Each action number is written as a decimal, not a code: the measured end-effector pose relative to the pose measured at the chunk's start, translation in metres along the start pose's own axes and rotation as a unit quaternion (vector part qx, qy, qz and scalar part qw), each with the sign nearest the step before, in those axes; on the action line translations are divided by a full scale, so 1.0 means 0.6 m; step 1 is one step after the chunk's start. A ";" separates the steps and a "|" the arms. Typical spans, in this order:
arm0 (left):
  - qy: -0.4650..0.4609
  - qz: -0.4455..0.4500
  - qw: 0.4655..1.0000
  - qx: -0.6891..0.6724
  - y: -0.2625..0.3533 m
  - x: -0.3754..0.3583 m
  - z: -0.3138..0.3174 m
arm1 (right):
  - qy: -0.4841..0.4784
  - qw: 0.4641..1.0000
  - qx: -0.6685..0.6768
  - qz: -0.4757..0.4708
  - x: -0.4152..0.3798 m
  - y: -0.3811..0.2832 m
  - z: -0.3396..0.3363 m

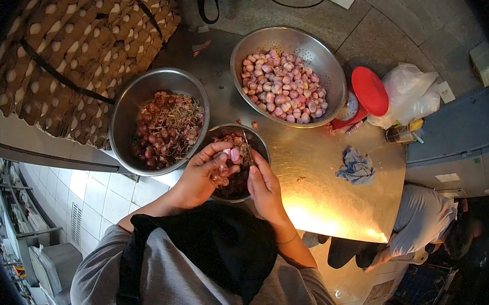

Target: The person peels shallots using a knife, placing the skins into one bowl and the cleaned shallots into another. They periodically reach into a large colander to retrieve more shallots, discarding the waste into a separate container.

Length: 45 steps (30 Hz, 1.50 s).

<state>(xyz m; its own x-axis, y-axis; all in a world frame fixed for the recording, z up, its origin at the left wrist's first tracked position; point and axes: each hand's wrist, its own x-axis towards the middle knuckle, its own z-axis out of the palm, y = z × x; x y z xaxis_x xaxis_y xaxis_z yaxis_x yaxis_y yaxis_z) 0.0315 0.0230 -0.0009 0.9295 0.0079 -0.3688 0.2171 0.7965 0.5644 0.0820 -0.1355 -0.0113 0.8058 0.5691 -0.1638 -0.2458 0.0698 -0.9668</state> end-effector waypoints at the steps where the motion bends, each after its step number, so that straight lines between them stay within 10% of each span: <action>1: -0.007 -0.001 1.000 -0.028 0.000 0.001 -0.001 | 0.011 1.000 -0.005 -0.003 0.000 -0.002 0.001; 26: 0.029 0.087 0.996 0.016 0.131 0.268 0.126 | -0.002 0.999 0.037 0.001 -0.027 -0.006 -0.007; 45: 0.030 0.042 0.999 -0.010 0.021 0.046 -0.005 | -0.036 0.997 0.064 -0.038 -0.015 0.015 -0.010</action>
<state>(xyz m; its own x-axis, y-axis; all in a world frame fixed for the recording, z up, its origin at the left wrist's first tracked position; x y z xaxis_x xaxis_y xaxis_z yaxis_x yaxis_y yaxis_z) 0.0588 0.0350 -0.0060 0.9246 0.1110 -0.3644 0.1323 0.8036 0.5803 0.0755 -0.1449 -0.0195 0.7847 0.6157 -0.0719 -0.2558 0.2159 -0.9423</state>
